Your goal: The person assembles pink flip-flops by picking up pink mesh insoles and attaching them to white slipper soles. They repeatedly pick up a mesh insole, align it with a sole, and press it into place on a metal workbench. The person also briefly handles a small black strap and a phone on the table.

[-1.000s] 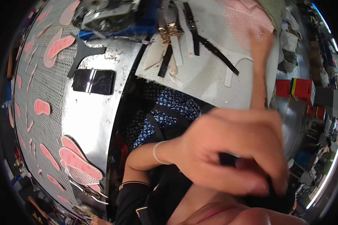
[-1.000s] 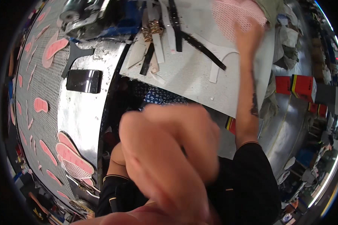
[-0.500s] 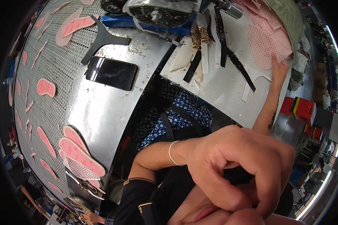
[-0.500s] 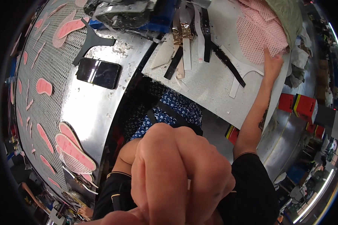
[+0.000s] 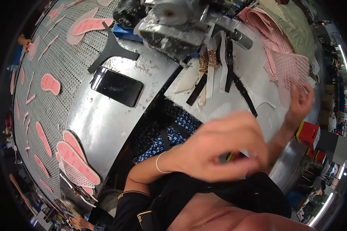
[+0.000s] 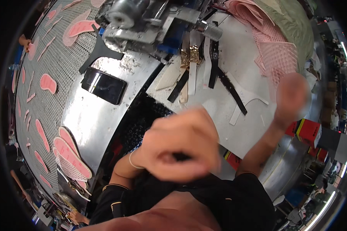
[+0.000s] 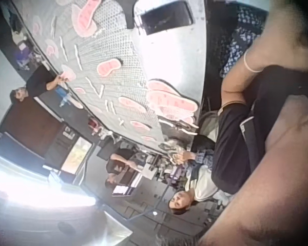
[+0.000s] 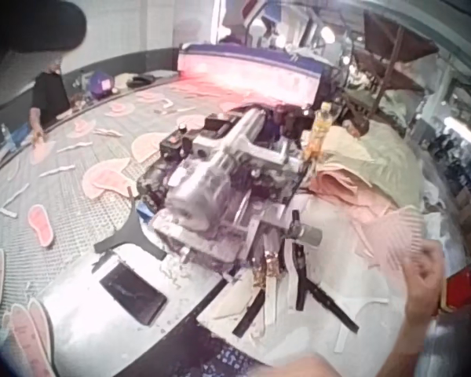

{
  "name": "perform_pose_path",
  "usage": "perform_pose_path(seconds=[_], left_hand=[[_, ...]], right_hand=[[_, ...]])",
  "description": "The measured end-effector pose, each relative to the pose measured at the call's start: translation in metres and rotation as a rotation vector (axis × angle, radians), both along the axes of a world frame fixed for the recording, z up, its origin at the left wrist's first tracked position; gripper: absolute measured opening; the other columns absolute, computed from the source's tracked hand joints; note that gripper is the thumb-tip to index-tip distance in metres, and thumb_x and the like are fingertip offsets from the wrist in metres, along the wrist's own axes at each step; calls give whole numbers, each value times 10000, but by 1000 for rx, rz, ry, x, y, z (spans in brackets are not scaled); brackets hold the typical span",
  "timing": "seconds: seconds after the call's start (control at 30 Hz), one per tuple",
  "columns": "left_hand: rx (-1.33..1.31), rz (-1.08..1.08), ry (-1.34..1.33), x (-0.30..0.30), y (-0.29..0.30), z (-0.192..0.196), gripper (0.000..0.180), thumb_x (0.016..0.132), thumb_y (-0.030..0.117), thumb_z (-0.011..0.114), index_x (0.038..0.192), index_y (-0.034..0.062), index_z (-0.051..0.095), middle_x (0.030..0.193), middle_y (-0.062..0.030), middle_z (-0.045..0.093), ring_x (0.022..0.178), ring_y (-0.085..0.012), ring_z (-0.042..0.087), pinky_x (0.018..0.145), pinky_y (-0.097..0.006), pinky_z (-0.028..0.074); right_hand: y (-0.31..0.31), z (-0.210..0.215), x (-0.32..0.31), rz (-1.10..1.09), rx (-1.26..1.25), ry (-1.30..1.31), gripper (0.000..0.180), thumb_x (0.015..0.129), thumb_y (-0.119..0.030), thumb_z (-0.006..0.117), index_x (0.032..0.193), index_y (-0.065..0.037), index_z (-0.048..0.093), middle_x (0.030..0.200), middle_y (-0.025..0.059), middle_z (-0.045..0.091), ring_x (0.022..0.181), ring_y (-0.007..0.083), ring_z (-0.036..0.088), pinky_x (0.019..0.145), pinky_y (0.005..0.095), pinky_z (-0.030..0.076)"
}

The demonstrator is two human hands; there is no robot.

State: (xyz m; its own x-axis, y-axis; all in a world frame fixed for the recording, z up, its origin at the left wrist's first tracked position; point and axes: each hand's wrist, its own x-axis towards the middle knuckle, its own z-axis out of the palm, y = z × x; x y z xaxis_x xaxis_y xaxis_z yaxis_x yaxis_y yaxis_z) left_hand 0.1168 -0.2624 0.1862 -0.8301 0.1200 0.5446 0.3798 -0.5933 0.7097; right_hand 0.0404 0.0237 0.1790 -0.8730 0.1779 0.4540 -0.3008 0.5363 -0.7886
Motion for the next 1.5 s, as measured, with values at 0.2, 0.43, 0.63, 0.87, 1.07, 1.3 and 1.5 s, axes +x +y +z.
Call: perform_pose_path(seconds=[0.2,0.43,0.63,0.87,1.07,1.3,1.5], left_hand=[[-522,442,-179,-21,7,-36,454,781,212,711,1145,-15,563,1099,-166,563,975,-257,546,863,-340,413],[-240,182,-672,-10,-15,-36,347,964,279,535,913,-47,645,755,-5,627,699,-56,543,606,-235,441],[-122,42,-719,-19,-40,-26,357,968,301,528,958,-35,648,831,-30,655,725,-63,579,649,-220,462],[220,-224,-775,-31,-52,-31,382,966,316,515,990,-49,628,920,-100,683,765,-116,652,724,-254,526],[209,36,-788,-23,-85,-28,343,958,303,536,977,-26,629,893,-61,669,735,-88,623,668,-215,497],[48,352,-711,19,-108,-39,280,949,232,548,1002,-32,623,892,-62,664,736,-102,618,657,-218,487],[-19,67,-729,54,-75,-42,297,988,225,462,908,-21,609,751,-80,646,643,-133,616,596,-266,504]], right_hand=[[-24,52,25,595,182,-113,217,731,34,708,934,23,633,894,128,684,742,153,643,666,249,493],[-101,37,11,683,-125,-519,276,790,34,691,1057,48,623,874,66,682,756,76,623,676,212,486],[-122,41,21,644,-221,-374,420,824,78,627,1230,84,518,939,97,673,771,69,619,683,184,484],[-130,44,17,653,-214,-341,386,830,74,621,1211,64,557,958,107,681,791,72,623,690,173,472],[-170,45,2,670,-129,-305,196,854,53,609,1042,49,667,942,65,682,829,74,614,735,179,461],[-208,44,7,625,-78,-398,197,867,37,597,1037,-4,688,860,3,658,745,20,565,646,147,419],[-201,49,12,572,-52,-350,256,846,31,625,1097,-7,661,826,5,638,757,46,576,700,181,450]])
